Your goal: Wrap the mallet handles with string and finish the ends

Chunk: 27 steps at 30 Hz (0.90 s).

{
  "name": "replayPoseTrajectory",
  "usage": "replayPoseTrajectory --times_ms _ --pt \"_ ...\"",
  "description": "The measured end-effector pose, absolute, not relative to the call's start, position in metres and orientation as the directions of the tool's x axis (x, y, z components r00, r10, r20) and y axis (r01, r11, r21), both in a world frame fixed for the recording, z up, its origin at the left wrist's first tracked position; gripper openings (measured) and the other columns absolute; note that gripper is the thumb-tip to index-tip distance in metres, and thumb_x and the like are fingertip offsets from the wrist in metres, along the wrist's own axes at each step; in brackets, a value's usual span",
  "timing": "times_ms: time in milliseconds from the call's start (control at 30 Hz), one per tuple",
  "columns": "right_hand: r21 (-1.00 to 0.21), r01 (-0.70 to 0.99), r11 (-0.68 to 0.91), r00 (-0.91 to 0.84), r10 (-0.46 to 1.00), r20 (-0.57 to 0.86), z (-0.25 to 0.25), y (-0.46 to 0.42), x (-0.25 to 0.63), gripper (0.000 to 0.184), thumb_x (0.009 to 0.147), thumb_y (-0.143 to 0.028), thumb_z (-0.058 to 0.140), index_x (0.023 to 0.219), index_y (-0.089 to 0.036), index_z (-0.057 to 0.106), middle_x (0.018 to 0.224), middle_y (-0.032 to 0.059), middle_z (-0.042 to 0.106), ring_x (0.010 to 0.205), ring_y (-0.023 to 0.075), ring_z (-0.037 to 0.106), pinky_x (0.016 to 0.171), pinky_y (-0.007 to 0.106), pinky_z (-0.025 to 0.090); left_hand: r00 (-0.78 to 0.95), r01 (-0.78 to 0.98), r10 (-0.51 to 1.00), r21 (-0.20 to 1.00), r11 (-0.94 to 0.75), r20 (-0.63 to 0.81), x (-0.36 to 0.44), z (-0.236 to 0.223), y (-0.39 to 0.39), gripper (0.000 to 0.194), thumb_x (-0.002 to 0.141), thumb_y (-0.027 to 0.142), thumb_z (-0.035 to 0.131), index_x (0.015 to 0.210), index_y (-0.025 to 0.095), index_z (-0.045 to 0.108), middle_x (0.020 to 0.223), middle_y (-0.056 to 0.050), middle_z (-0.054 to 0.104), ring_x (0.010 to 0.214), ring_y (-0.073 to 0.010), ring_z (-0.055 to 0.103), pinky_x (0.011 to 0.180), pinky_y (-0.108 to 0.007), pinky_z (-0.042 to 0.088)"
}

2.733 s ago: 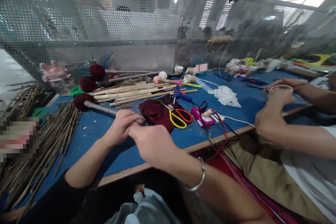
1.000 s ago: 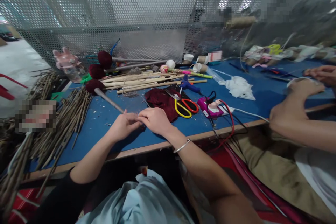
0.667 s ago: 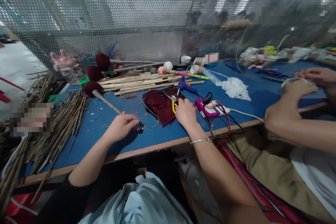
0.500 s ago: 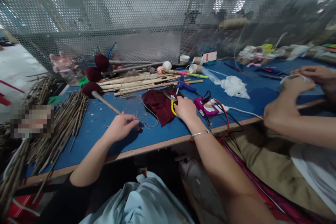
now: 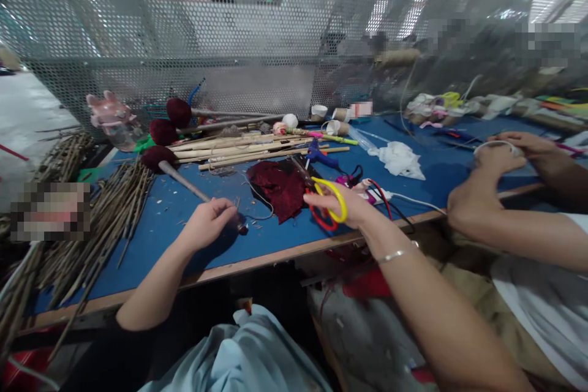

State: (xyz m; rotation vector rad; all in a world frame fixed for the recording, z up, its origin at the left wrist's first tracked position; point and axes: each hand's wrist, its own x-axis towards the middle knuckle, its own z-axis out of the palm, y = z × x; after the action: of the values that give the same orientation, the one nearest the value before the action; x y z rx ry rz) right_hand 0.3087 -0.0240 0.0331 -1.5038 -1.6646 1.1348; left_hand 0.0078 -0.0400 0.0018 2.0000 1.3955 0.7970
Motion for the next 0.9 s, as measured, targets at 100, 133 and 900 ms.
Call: replayPoseTrajectory --times_ms 100,133,900 --pt "-0.965 0.12 -0.234 -0.34 0.904 -0.261 0.021 -0.076 0.306 0.059 0.064 -0.03 0.071 0.117 -0.018 0.051 0.066 -0.0024 0.051 0.051 0.0106 0.051 0.052 0.025 0.045 0.23 0.609 0.964 0.753 -0.25 0.134 0.013 0.005 -0.038 0.027 0.088 0.034 0.039 0.073 0.021 0.057 0.073 0.001 0.07 0.072 -0.0165 0.064 0.094 -0.039 0.04" --pt "-0.945 0.047 -0.323 -0.401 0.86 -0.315 0.015 -0.092 0.304 0.06 0.065 -0.029 0.07 0.12 -0.019 0.049 0.068 -0.0009 0.052 0.054 0.0119 0.054 0.055 0.027 0.047 0.223 0.607 0.966 0.756 -0.243 0.131 0.014 0.005 -0.038 0.026 0.088 0.033 0.038 0.073 0.021 0.056 0.074 0.0 0.071 0.072 -0.0168 0.064 0.091 -0.038 0.042" --pt "-0.764 -0.057 -0.643 -0.483 0.687 -0.543 0.011 -0.071 0.239 0.036 0.088 -0.05 0.044 0.096 -0.017 0.055 0.06 -0.0022 0.052 0.042 0.0084 0.05 0.035 0.019 0.046 0.267 0.013 0.963 0.999 -0.041 0.036 -0.004 -0.001 -0.036 0.037 0.079 0.046 0.058 0.092 0.013 0.068 0.101 -0.011 0.067 0.094 -0.0233 0.063 0.088 -0.036 0.045"
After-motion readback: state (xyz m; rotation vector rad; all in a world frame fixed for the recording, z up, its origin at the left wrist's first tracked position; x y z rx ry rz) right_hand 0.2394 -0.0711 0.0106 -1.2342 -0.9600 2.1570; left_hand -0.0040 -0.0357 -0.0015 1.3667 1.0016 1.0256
